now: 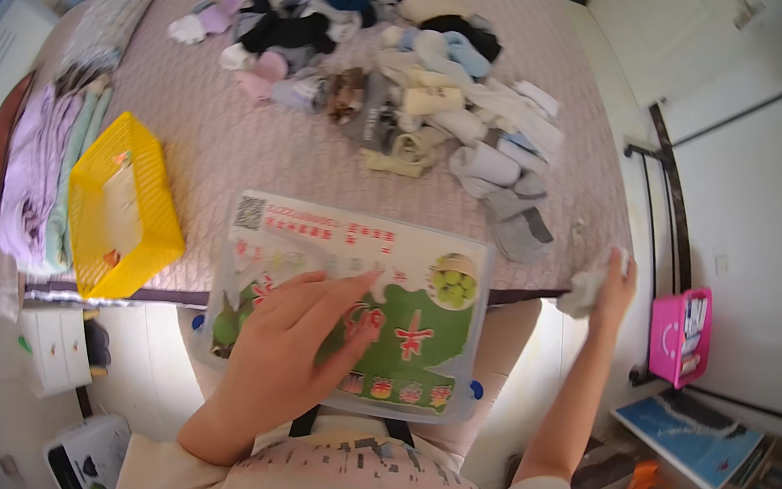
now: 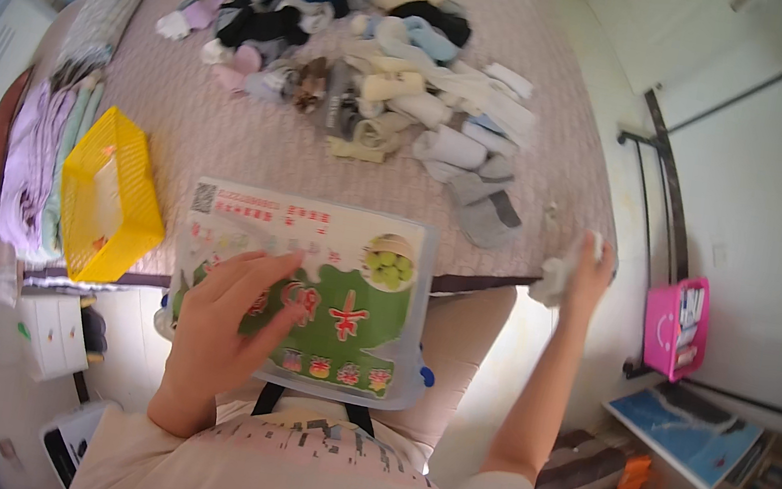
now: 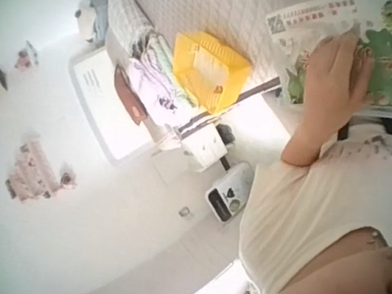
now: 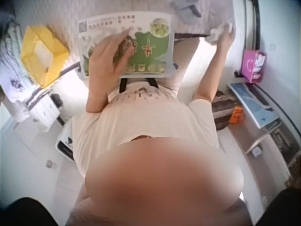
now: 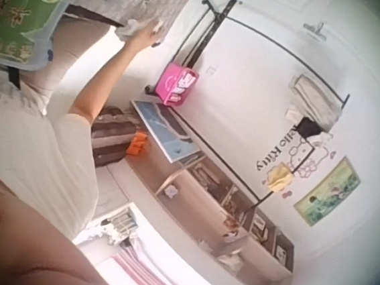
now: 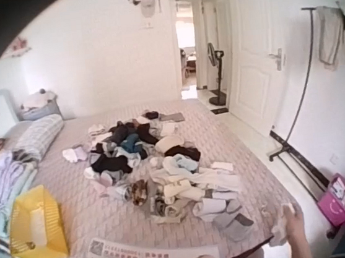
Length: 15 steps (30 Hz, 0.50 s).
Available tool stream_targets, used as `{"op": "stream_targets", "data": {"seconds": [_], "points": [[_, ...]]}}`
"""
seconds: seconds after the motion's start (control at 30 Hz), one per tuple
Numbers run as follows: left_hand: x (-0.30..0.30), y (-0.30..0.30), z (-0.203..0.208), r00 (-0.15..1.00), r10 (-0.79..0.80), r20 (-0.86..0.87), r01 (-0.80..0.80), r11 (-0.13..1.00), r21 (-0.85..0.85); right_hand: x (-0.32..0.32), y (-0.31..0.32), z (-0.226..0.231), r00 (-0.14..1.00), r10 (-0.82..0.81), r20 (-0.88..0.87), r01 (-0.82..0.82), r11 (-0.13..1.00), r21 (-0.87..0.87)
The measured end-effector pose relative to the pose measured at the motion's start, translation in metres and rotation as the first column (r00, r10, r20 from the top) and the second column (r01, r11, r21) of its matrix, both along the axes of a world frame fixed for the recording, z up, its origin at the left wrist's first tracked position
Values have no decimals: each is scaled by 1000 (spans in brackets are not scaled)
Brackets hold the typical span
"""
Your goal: The person wipes the inside and outside of a clear plastic storage container with a cloth, including the lid and edges.
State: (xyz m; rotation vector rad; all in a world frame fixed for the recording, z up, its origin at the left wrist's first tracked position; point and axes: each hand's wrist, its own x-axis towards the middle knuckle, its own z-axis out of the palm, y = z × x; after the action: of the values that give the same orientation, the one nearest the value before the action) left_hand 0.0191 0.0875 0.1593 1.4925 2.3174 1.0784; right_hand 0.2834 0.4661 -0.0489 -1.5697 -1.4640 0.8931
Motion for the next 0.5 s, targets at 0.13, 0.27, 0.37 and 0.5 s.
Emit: {"op": "stream_targets", "data": {"seconds": [0.13,0.27,0.37,0.5], "points": [[-29,-31,-9,992,55,-112,-64,995,-77,-64,-100,133,823,528,-209,-554,827,-91],[-51,-57,-19,933,304,-191,-318,947,-48,-108,-170,177,536,841,75,-831,510,222],[-57,-73,-28,930,367,7,-366,929,-50,-146,-219,207,338,903,265,-921,260,289],[-48,-79,-41,939,264,219,-282,958,57,-175,-266,206,86,972,219,-980,42,197]]}}
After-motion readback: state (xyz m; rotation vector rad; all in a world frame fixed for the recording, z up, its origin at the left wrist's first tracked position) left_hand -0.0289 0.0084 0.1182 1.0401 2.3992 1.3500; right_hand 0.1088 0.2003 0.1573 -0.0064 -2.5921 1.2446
